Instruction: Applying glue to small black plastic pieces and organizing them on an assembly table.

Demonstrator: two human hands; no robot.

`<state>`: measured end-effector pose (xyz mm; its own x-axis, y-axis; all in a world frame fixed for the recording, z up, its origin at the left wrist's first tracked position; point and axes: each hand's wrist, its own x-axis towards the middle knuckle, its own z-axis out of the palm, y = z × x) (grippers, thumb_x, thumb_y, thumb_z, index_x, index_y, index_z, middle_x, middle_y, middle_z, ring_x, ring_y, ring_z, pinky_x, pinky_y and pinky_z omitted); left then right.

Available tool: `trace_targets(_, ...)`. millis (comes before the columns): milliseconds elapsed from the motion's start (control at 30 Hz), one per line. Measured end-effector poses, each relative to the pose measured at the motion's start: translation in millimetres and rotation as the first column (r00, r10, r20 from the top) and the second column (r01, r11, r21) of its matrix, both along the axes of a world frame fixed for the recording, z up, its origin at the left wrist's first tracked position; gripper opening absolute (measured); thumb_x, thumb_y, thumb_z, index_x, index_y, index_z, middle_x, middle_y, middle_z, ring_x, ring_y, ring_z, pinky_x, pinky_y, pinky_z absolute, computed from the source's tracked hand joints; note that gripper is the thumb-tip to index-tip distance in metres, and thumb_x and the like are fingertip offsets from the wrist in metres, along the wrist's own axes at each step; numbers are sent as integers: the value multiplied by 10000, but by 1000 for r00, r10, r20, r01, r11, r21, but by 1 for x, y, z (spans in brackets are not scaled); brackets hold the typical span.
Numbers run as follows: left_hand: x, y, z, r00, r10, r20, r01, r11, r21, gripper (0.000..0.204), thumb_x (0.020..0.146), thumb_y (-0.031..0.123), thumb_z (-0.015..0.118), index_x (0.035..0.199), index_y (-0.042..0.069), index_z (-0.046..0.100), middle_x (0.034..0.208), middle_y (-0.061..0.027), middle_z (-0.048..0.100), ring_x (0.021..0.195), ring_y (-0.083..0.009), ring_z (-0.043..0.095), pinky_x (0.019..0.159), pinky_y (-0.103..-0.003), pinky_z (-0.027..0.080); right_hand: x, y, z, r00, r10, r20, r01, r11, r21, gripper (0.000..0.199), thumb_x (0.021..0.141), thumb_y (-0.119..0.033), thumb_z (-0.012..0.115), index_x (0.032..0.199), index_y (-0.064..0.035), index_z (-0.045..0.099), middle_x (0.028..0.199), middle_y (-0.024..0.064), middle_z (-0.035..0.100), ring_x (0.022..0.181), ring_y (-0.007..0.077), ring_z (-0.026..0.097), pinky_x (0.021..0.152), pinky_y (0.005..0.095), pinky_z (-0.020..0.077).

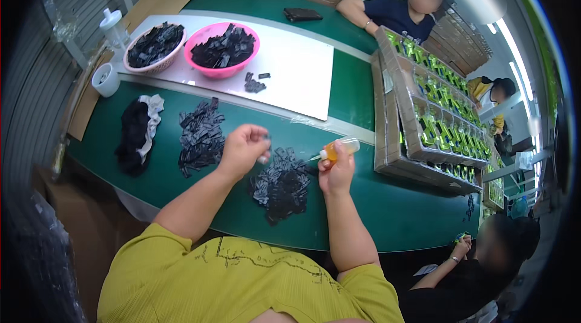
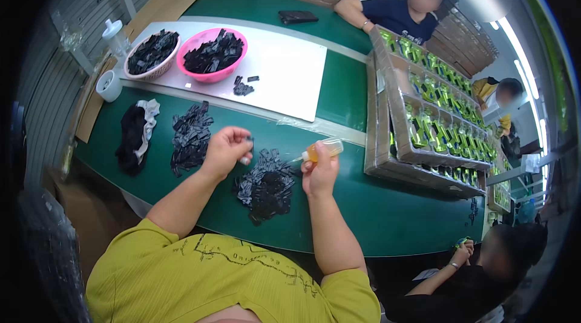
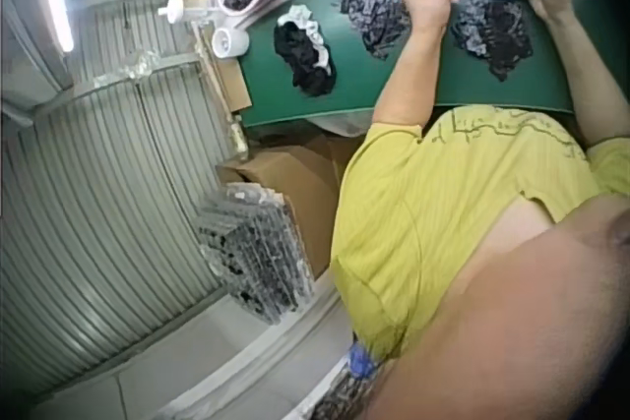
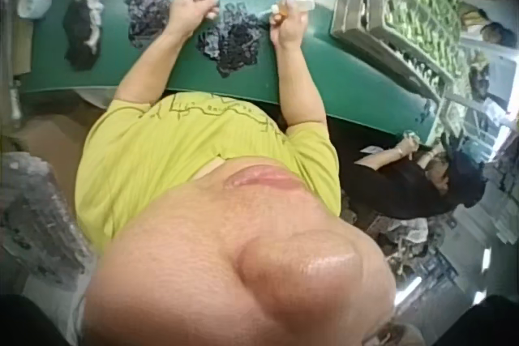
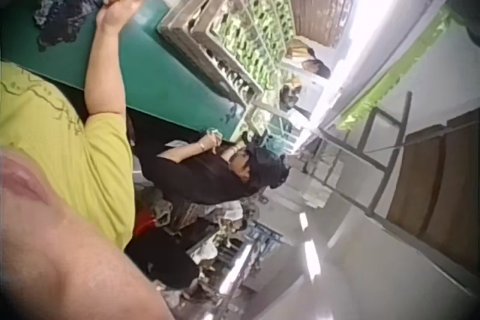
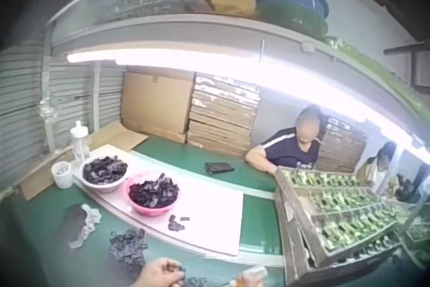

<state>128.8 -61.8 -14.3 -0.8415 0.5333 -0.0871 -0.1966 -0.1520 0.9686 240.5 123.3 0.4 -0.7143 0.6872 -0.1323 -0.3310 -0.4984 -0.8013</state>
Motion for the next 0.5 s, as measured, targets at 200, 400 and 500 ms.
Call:
trace_targets(200, -9, 2, -7, 984, -178, 15, 178, 980, -83, 228, 817, -13, 641, 1024, -49, 553, 817, -70, 588, 589, -111, 604, 513, -225, 526, 4, -2, -9, 1000, 6, 20, -6, 1000, -14, 169, 864, -198, 616, 926, -124, 477, 751, 7, 532, 491, 76, 452, 415, 216, 355)
trace_targets(400, -11, -3, -4, 975, -206, 83, 214, 973, -88, 240, 818, 0, 645, 1037, -43, 556, 813, -70, 589, 621, -117, 615, 524, -229, 531, 3, -4, -2, 999, 7, 31, -7, 1000, 2, 160, 867, -196, 616, 912, -114, 487, 741, 10, 545, 484, 72, 453, 411, 218, 357)
trace_targets(500, -11, -3, -6, 972, -226, 61, 231, 969, -85, 244, 816, 2, 648, 1038, -43, 556, 809, -65, 584, 621, -118, 615, 525, -227, 531, 2, -5, -2, 999, 6, 46, -6, 1000, 12, 160, 869, -196, 615, 909, -112, 485, 737, 12, 547, 481, 71, 452, 411, 218, 359)
